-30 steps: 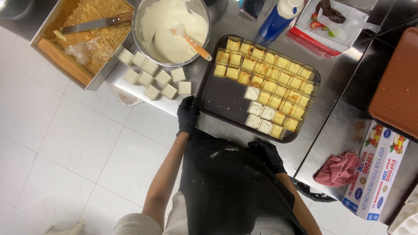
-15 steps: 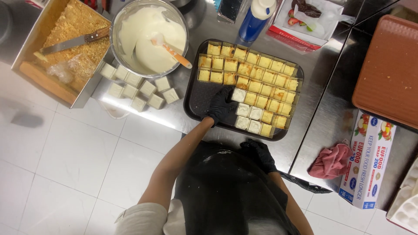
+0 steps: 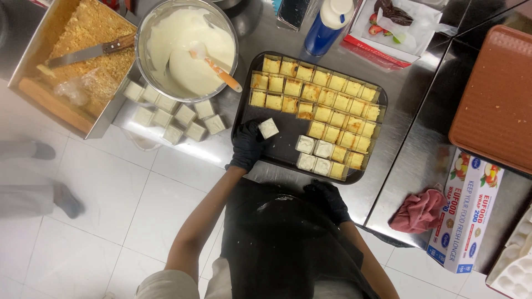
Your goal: The person is preparing small square cake desserts by filling a tray and small plastic containers with white cream using a spatula.
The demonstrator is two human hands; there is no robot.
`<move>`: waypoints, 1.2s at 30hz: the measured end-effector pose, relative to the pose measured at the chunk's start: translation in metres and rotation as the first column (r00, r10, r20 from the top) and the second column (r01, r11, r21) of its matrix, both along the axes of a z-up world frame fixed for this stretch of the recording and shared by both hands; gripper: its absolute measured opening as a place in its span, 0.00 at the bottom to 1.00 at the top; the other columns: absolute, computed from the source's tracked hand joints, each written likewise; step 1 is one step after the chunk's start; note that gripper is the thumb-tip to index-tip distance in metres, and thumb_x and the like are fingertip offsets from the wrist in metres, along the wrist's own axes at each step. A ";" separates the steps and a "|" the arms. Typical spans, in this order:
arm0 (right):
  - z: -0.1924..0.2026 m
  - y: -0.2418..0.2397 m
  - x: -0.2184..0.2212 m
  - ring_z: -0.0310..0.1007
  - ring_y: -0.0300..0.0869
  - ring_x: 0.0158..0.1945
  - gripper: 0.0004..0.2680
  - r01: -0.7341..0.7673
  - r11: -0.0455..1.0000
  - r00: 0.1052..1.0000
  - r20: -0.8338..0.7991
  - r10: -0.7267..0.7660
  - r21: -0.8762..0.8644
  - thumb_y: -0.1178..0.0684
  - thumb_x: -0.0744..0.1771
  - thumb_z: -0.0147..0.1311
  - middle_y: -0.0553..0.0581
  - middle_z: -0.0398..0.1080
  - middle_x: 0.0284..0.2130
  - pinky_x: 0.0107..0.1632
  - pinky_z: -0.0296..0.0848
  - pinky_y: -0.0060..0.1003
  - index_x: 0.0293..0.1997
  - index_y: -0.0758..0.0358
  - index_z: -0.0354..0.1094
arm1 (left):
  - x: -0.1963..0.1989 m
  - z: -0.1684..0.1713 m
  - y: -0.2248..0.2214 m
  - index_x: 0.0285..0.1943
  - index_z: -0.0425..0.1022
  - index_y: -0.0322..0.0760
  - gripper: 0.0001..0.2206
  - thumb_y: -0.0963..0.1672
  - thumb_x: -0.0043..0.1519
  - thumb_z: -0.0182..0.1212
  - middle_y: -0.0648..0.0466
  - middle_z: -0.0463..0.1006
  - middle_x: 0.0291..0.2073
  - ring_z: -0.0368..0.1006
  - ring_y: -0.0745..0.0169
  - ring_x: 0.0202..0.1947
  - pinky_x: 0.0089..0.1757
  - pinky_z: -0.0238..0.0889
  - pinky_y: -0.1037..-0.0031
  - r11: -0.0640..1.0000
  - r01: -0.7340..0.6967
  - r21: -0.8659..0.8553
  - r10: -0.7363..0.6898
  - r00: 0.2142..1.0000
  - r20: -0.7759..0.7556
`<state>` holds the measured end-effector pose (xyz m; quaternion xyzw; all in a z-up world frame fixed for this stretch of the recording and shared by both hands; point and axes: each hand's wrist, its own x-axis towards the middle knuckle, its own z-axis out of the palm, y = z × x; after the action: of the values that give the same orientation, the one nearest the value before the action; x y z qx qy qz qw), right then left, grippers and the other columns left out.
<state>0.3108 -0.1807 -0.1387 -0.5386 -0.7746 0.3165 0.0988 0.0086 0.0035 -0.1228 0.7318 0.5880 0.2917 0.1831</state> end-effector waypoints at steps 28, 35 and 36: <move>0.012 0.007 -0.004 0.72 0.49 0.58 0.13 0.013 0.993 0.997 0.082 -0.003 -0.116 0.47 0.65 0.55 0.56 0.74 0.54 0.59 0.70 0.45 0.55 0.51 0.74 | 0.003 0.022 -0.008 0.59 0.73 0.39 0.29 0.51 0.50 0.76 0.46 0.76 0.51 0.72 0.42 0.53 0.53 0.66 0.57 0.998 -0.022 0.058 0.017 0.997 0.080; 0.018 0.009 -0.003 0.72 0.49 0.58 0.14 -0.002 0.983 0.996 0.084 0.018 -0.184 0.45 0.66 0.54 0.56 0.74 0.54 0.60 0.69 0.45 0.56 0.51 0.72 | 0.004 0.044 -0.006 0.59 0.73 0.37 0.31 0.52 0.48 0.78 0.46 0.76 0.50 0.72 0.43 0.51 0.52 0.65 0.56 0.995 -0.047 0.091 0.043 0.998 0.041; 0.005 0.005 0.000 0.73 0.46 0.58 0.13 0.052 0.970 0.998 0.031 -0.046 -0.237 0.45 0.67 0.52 0.52 0.76 0.53 0.62 0.70 0.42 0.56 0.50 0.72 | 0.004 0.047 -0.005 0.59 0.71 0.36 0.32 0.52 0.49 0.78 0.45 0.76 0.50 0.72 0.42 0.51 0.53 0.65 0.56 0.989 -0.046 0.140 0.040 0.998 0.041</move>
<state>0.3107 -0.1760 -0.1332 -0.5694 -0.7189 0.3974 0.0316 0.0126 -0.0018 -0.0755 0.7245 0.5779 0.3503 0.1356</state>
